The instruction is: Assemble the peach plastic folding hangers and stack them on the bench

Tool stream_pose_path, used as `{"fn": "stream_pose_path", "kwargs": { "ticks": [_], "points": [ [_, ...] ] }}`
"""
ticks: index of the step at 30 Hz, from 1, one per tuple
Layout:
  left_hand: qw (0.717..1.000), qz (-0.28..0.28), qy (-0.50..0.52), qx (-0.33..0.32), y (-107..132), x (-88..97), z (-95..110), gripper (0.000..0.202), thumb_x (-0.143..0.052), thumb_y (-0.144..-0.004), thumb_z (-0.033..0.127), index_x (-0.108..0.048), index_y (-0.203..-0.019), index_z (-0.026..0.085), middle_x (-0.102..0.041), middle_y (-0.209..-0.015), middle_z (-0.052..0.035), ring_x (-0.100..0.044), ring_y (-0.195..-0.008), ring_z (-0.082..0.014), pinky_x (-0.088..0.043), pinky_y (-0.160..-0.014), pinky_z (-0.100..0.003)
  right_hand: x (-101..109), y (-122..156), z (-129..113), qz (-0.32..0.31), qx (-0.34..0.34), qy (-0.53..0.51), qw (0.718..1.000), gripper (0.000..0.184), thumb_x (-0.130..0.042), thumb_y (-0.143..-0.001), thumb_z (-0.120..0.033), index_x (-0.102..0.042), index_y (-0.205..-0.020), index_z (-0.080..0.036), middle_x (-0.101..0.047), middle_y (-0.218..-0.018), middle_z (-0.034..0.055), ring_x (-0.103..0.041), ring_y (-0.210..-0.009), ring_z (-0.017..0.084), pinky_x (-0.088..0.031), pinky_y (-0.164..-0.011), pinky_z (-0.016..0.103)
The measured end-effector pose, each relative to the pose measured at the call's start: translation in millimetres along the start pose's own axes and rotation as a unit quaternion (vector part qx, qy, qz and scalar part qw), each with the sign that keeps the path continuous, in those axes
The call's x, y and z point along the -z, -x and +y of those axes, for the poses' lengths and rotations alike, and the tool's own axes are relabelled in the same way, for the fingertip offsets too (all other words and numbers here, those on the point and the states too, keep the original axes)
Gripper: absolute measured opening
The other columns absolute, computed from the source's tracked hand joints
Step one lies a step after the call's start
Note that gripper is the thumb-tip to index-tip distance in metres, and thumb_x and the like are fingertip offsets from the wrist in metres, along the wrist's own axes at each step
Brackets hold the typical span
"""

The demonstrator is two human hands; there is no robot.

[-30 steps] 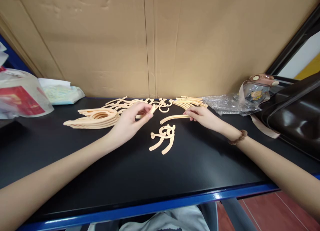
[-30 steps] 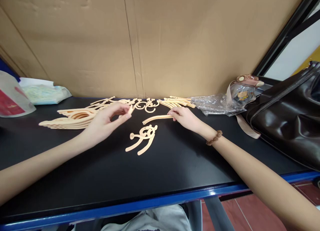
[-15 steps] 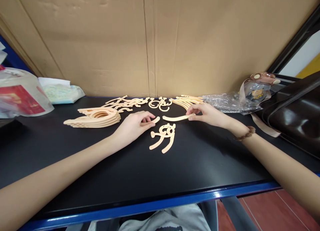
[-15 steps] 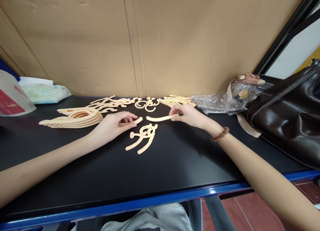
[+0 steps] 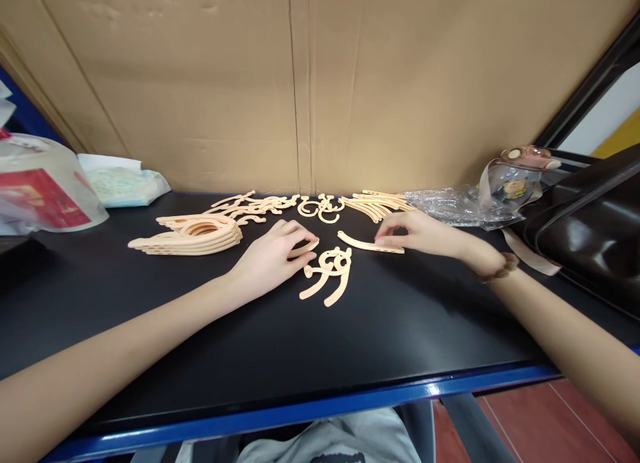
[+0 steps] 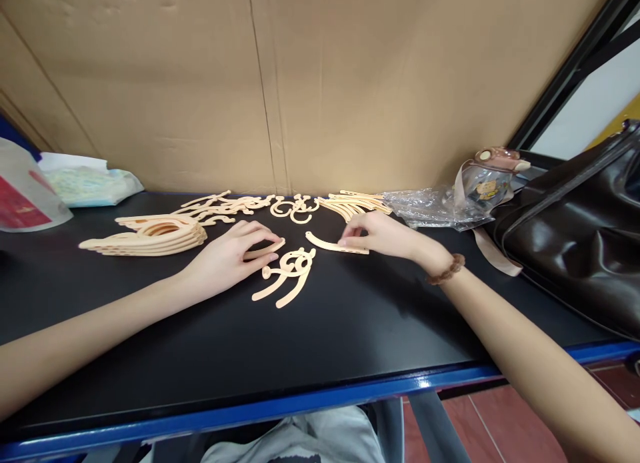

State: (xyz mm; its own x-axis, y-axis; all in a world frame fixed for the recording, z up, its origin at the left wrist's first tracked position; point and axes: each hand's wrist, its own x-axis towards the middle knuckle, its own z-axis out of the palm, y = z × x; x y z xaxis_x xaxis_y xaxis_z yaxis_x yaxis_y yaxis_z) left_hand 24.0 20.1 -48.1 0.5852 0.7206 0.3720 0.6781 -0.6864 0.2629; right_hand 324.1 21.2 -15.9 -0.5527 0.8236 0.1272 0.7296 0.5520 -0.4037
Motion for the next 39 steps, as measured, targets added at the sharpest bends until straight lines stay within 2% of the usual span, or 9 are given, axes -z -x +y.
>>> {"fn": "stream_pose_path", "kwargs": {
  "ticks": [2,4,8,12,19,26,33,36,39],
  "points": [
    [1.0,0.002,-0.013,-0.016,1,0.7,2,0.025,-0.049,-0.09,0.036,-0.061,-0.107,0.022,-0.06,-0.11,-0.0053,-0.052,-0.105,-0.0233,-0.045,-0.087,-0.037,-12,-3,-8,0.076,0.043,0.016,0.996,0.027,-0.055,-0.089,-0.04,-0.067,-0.097,-0.018,-0.068,-0.093,0.0058,-0.061,-0.084,0.019,-0.046,-0.077,0.032],
    [0.999,-0.005,-0.021,-0.039,1,1.5,5,0.026,-0.049,-0.091,0.035,-0.061,-0.109,0.022,-0.059,-0.111,-0.0055,-0.051,-0.106,-0.0231,-0.046,-0.087,-0.037,-24,-5,-18,0.093,0.07,0.006,0.993,0.027,-0.052,-0.092,-0.039,-0.065,-0.105,-0.019,-0.066,-0.093,0.0055,-0.06,-0.084,0.018,-0.046,-0.076,0.031],
    [0.995,-0.019,-0.032,-0.091,2,2.7,13,0.027,-0.046,-0.092,0.036,-0.062,-0.107,0.022,-0.059,-0.111,-0.0064,-0.051,-0.104,-0.0225,-0.046,-0.086,-0.036,-38,-3,-39,0.054,0.138,0.027,0.989,0.025,-0.051,-0.093,-0.037,-0.066,-0.107,-0.021,-0.063,-0.084,0.0035,-0.057,-0.078,0.017,-0.044,-0.074,0.029],
    [0.993,-0.021,-0.039,-0.112,3,3.2,16,0.026,-0.042,-0.094,0.031,-0.063,-0.105,0.022,-0.059,-0.113,-0.0066,-0.051,-0.105,-0.0214,-0.045,-0.088,-0.035,-40,0,-44,0.014,0.166,0.035,0.985,0.024,-0.053,-0.093,-0.036,-0.067,-0.109,-0.024,-0.065,-0.089,0.0031,-0.059,-0.083,0.017,-0.044,-0.08,0.031],
    [0.991,-0.013,-0.003,-0.133,3,10.1,21,0.027,-0.04,-0.096,0.032,-0.064,-0.101,0.021,-0.061,-0.108,-0.0053,-0.05,-0.104,-0.0197,-0.042,-0.09,-0.032,-35,2,-48,0.029,0.162,0.051,0.985,0.027,-0.042,-0.098,-0.029,-0.068,-0.098,-0.02,-0.064,-0.096,0.0048,-0.059,-0.085,0.017,-0.044,-0.076,0.027],
    [0.983,-0.061,-0.051,-0.167,5,17.4,33,0.025,-0.059,-0.083,0.045,-0.064,-0.086,0.021,-0.062,-0.097,-0.0051,-0.051,-0.099,-0.0235,-0.038,-0.086,-0.036,-32,2,-47,0.047,0.081,0.089,0.992,0.03,-0.049,-0.094,-0.041,-0.064,-0.108,-0.02,-0.062,-0.073,0.0018,-0.057,-0.069,0.016,-0.039,-0.065,0.026],
    [0.986,-0.076,-0.059,-0.138,4,18.0,32,0.02,-0.057,-0.083,0.04,-0.059,-0.078,0.02,-0.063,-0.086,-0.0031,-0.053,-0.086,-0.0213,-0.036,-0.077,-0.034,-35,0,-43,0.033,0.048,0.09,0.994,0.041,-0.039,-0.097,-0.046,-0.066,-0.081,-0.019,-0.064,-0.074,0.0035,-0.056,-0.067,0.016,-0.036,-0.063,0.028],
    [0.991,-0.089,0.001,-0.1,4,17.2,31,0.013,-0.057,-0.082,0.033,-0.057,-0.077,0.021,-0.061,-0.076,0.0009,-0.053,-0.077,-0.0177,-0.037,-0.073,-0.03,-36,0,-44,0.034,0.044,0.048,0.997,0.045,-0.036,-0.098,-0.046,-0.058,-0.071,-0.018,-0.061,-0.069,0.0021,-0.054,-0.064,0.015,-0.036,-0.063,0.027],
    [0.992,-0.095,0.077,-0.037,5,16.9,29,0.014,-0.06,-0.081,0.033,-0.058,-0.075,0.021,-0.059,-0.073,0.0024,-0.052,-0.069,-0.0145,-0.037,-0.065,-0.026,-37,-1,-45,0.036,0.03,-0.023,0.999,0.043,-0.033,-0.098,-0.047,-0.057,-0.076,-0.019,-0.06,-0.071,0.0004,-0.054,-0.066,0.014,-0.037,-0.065,0.026]
  ]
}}
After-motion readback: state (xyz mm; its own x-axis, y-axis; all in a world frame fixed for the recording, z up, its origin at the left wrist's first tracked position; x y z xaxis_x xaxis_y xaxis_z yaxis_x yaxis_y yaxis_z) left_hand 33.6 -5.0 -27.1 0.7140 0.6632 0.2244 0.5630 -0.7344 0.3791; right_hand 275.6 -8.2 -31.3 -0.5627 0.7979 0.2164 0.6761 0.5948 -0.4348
